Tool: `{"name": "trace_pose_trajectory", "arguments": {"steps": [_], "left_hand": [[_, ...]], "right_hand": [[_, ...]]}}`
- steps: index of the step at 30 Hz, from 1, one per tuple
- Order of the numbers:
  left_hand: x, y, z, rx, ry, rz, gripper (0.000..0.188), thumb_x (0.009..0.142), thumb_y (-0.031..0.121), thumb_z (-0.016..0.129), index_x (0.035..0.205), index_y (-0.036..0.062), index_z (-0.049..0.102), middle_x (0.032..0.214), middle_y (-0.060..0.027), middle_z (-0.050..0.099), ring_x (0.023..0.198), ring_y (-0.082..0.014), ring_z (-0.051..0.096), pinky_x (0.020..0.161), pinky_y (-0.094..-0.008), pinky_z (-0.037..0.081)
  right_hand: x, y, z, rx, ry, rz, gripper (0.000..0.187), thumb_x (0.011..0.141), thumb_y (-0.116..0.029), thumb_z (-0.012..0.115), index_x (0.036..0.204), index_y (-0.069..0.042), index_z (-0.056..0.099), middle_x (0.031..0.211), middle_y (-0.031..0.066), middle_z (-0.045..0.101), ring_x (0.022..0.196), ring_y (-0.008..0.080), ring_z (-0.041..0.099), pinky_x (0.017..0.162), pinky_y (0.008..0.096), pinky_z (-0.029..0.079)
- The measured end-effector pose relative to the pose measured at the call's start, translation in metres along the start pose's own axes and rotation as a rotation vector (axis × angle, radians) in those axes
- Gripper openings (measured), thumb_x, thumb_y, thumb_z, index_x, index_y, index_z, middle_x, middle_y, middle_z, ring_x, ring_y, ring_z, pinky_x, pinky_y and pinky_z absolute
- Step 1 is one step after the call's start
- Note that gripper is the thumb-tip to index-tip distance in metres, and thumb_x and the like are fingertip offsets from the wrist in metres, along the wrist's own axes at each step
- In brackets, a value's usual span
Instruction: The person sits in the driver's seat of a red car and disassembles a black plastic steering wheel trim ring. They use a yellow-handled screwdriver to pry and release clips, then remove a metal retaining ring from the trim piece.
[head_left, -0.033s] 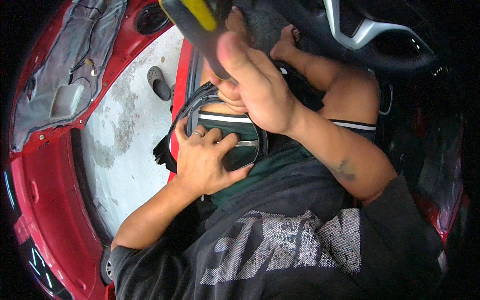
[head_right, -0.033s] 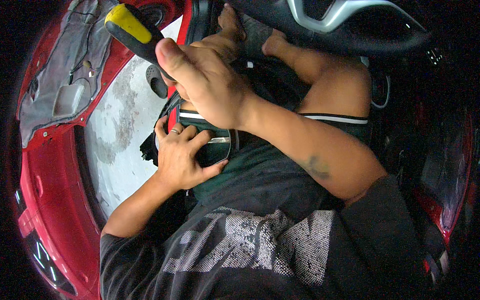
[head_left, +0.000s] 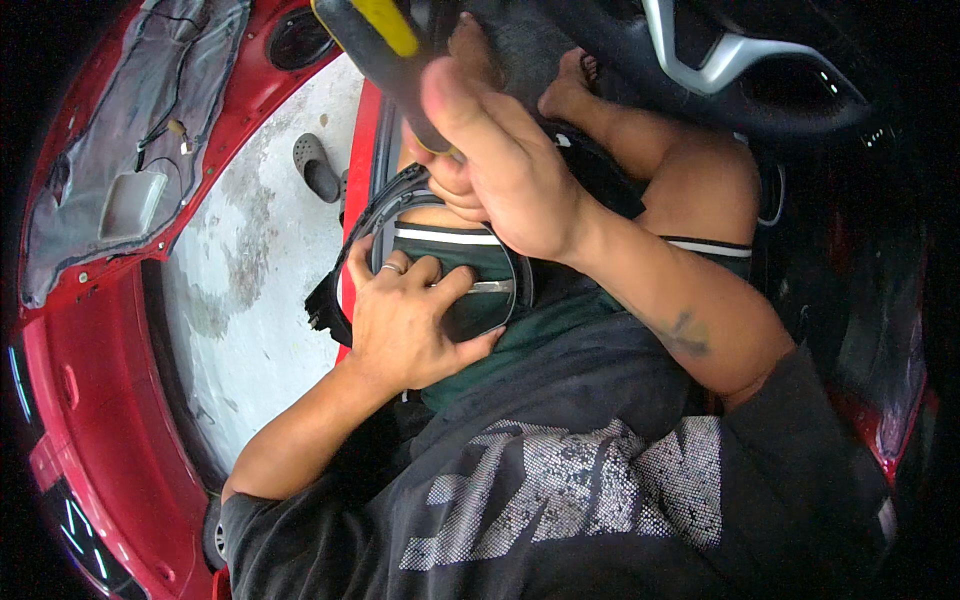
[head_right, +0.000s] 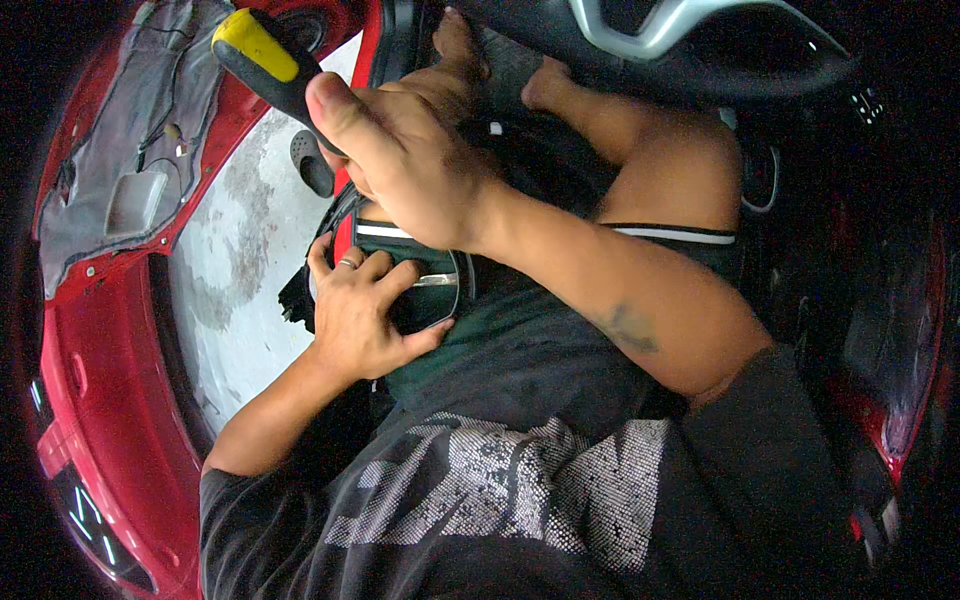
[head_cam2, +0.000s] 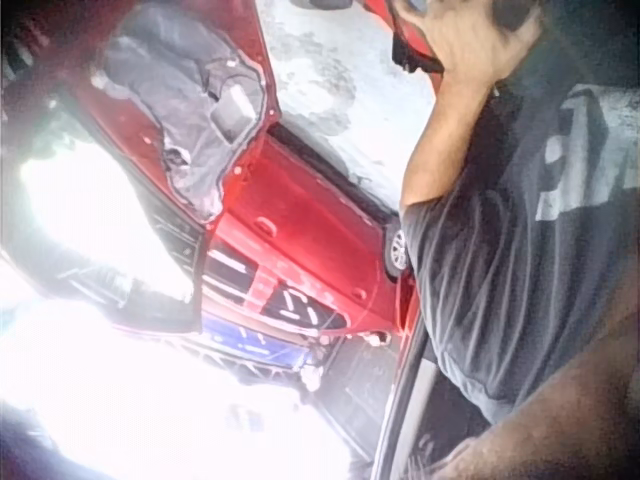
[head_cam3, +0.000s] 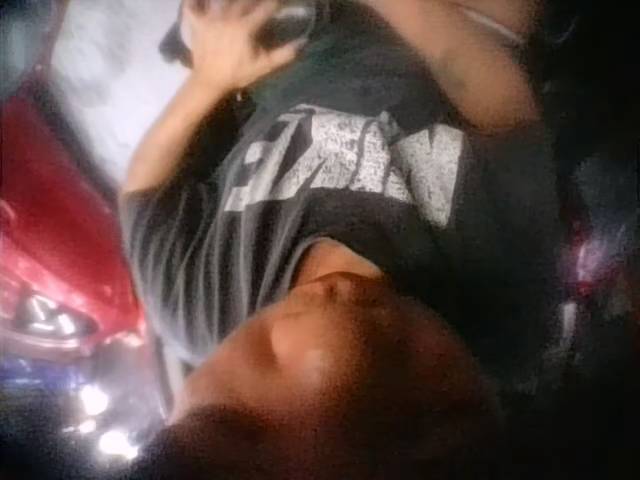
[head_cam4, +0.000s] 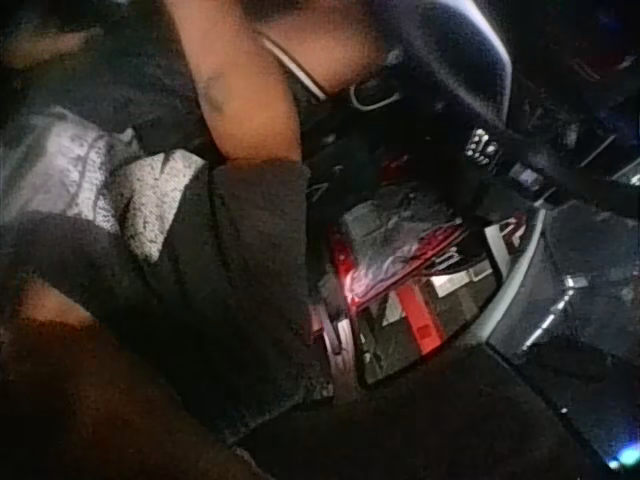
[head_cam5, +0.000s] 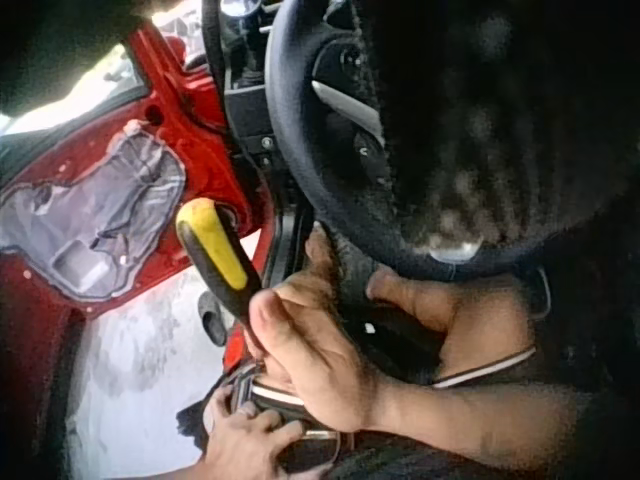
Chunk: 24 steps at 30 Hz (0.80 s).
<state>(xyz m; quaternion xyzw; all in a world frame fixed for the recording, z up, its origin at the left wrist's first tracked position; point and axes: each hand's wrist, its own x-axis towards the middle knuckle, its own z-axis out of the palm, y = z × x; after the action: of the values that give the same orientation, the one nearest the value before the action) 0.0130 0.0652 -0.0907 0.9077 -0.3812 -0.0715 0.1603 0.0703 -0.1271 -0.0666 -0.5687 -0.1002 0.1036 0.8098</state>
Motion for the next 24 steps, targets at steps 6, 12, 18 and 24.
{"name": "trace_pose_trajectory", "arguments": {"steps": [6,12,18,24], "left_hand": [[0.0,0.005,0.0,0.037,-0.037,0.011,0.054,0.066,0.058,0.081,0.097,0.0147,0.07,0.083,-0.0079,0.065,0.086,-0.0315,0.064,0.104,-0.0635,0.03],[0.005,0.011,-0.002,0.053,-0.052,0.031,0.055,0.066,0.057,0.081,0.098,0.0138,0.07,0.085,-0.0089,0.065,0.086,-0.0322,0.064,0.105,-0.0638,0.029],[0.009,0.013,-0.012,0.054,-0.124,-0.003,0.058,0.067,0.055,0.082,0.106,0.0127,0.073,0.095,-0.0109,0.07,0.1,-0.0333,0.064,0.108,-0.0633,0.026],[0.005,0.007,-0.009,0.025,-0.031,0.023,0.056,0.069,0.059,0.079,0.101,0.0139,0.071,0.084,-0.0095,0.065,0.087,-0.033,0.063,0.102,-0.0646,0.029]], "right_hand": [[0.01,0.009,-0.002,0.156,0.063,0.067,0.053,0.106,-0.06,0.046,0.09,-0.01,0.053,0.058,-0.0091,0.036,0.043,0.0002,0.026,0.039,0.0202,0.019],[0.021,0.009,-0.008,-0.098,0.141,-0.042,0.068,0.107,-0.064,0.038,0.078,-0.006,0.059,0.063,-0.0002,0.051,0.06,0.0118,0.049,0.059,0.0312,0.041],[-0.008,-0.027,0.001,-0.263,0.233,-0.291,0.068,0.108,-0.061,0.036,0.075,-0.006,0.056,0.063,0.0039,0.048,0.063,0.016,0.049,0.062,0.0359,0.042],[-0.025,-0.029,0.003,-0.301,0.204,-0.33,0.064,0.109,-0.057,0.035,0.074,-0.007,0.051,0.063,0.0063,0.045,0.062,0.0238,0.049,0.067,0.0389,0.039]]}}
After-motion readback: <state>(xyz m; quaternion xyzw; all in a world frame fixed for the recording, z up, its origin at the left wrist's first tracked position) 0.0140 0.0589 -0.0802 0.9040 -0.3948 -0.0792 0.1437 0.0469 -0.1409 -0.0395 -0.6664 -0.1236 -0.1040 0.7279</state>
